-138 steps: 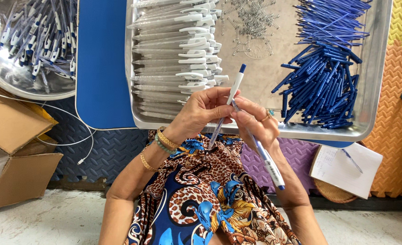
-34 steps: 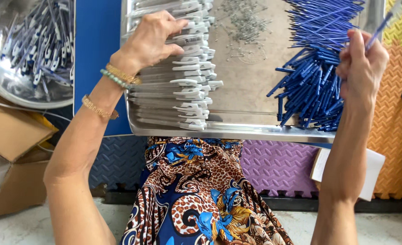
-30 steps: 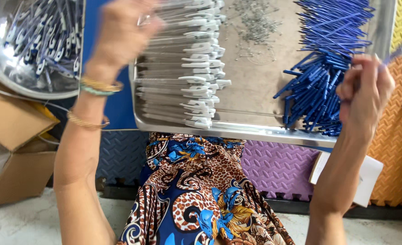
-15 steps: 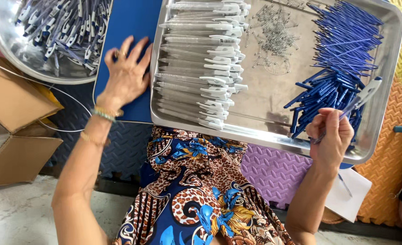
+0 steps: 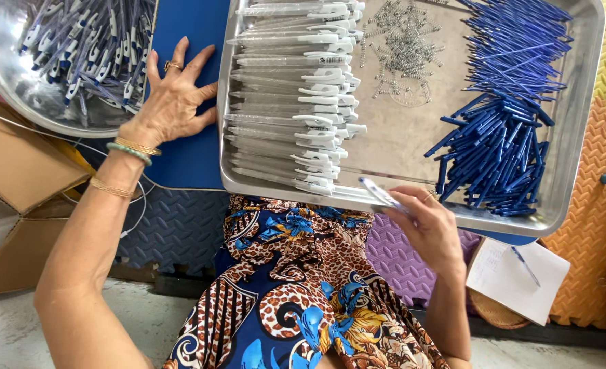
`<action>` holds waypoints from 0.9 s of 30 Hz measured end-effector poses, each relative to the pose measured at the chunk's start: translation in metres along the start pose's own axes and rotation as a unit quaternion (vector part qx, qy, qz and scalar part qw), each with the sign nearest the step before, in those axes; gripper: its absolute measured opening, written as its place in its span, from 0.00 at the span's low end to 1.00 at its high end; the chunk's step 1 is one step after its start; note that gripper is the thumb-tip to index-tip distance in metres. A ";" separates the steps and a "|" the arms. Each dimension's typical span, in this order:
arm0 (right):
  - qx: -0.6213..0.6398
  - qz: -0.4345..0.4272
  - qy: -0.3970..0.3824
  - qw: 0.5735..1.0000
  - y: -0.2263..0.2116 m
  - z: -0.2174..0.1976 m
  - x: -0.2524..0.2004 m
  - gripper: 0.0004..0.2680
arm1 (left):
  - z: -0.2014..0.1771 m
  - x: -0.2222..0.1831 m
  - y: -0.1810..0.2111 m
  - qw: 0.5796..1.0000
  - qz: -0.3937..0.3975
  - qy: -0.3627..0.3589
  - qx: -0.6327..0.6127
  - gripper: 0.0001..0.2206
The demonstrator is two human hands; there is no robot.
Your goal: The person assembles blue ballpoint pens by inserting ink cartridges into white plastic barrels, adding small metal components, and clicking the pen together by hand.
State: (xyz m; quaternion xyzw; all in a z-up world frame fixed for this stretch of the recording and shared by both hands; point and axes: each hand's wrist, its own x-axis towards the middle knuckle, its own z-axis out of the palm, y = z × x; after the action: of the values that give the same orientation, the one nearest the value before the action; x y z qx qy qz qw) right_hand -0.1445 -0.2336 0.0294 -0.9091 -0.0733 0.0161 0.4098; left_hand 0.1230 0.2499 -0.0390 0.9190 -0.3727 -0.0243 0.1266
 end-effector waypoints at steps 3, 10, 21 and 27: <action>-0.118 -0.009 -0.004 0.993 -0.008 0.007 0.003 0.15 | 0.010 -0.003 0.003 0.996 0.009 0.091 0.020 0.24; -0.108 -0.004 -0.002 0.994 0.012 0.020 -0.007 0.12 | 0.028 0.000 0.008 0.982 -0.070 0.174 0.034 0.19; 0.228 0.183 0.114 0.950 0.009 0.023 -0.011 0.17 | 0.018 0.006 -0.004 0.968 -0.141 0.204 0.046 0.16; 0.408 0.061 0.206 0.888 -0.008 0.026 0.002 0.16 | -0.011 -0.033 -0.010 0.973 -0.227 0.024 0.023 0.06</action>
State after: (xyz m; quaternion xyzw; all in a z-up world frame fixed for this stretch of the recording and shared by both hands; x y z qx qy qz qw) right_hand -0.1454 -0.2088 0.0184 -0.6478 0.0814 -0.1178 0.7483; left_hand 0.1075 0.2820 -0.0322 0.9825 -0.1518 -0.0220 0.1052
